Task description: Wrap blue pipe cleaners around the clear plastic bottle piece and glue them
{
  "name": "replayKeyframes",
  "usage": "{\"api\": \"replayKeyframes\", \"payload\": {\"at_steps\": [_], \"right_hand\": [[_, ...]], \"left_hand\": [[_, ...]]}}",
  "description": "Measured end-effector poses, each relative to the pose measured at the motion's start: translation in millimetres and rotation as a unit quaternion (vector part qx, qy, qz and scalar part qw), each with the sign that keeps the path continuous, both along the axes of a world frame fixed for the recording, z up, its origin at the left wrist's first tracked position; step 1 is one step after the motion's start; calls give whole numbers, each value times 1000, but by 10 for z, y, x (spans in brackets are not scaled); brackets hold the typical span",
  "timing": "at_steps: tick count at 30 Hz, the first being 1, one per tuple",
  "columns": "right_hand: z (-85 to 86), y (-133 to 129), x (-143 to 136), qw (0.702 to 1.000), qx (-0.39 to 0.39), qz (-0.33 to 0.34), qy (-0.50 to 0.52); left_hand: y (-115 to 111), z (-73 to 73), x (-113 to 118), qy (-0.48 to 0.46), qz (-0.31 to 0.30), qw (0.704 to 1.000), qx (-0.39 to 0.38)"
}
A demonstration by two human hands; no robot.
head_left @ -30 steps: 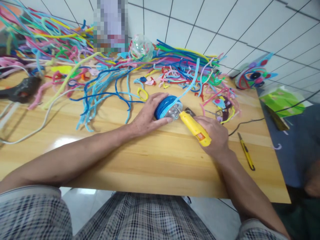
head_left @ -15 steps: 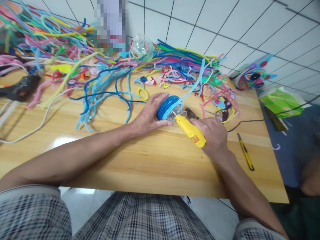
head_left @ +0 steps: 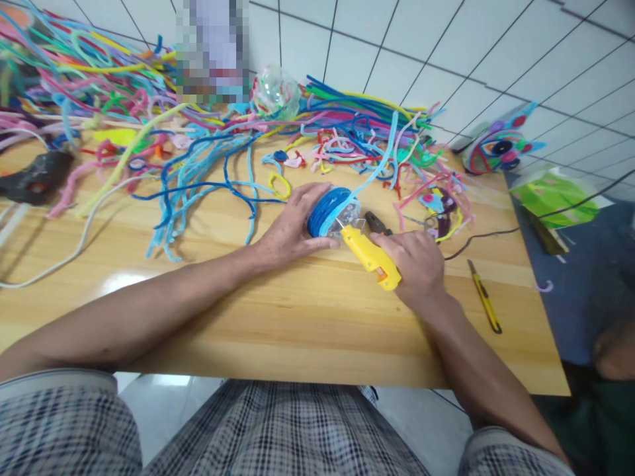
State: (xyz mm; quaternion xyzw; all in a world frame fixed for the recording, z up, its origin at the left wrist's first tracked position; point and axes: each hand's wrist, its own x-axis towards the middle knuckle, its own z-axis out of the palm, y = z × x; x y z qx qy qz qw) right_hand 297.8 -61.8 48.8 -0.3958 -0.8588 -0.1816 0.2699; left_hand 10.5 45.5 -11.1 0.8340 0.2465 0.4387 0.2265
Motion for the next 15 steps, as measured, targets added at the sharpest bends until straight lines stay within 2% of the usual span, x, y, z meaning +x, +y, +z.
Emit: {"api": "replayKeyframes", "payload": {"at_steps": [8,15], "right_hand": [[19,4,-15,999,20,-42,12],[17,-14,-41,1000,0,-17,9]], "left_hand": [[6,-11,-5,-2,1,1000,-15],[11,-5,-18,3,-8,1000,-16]]}}
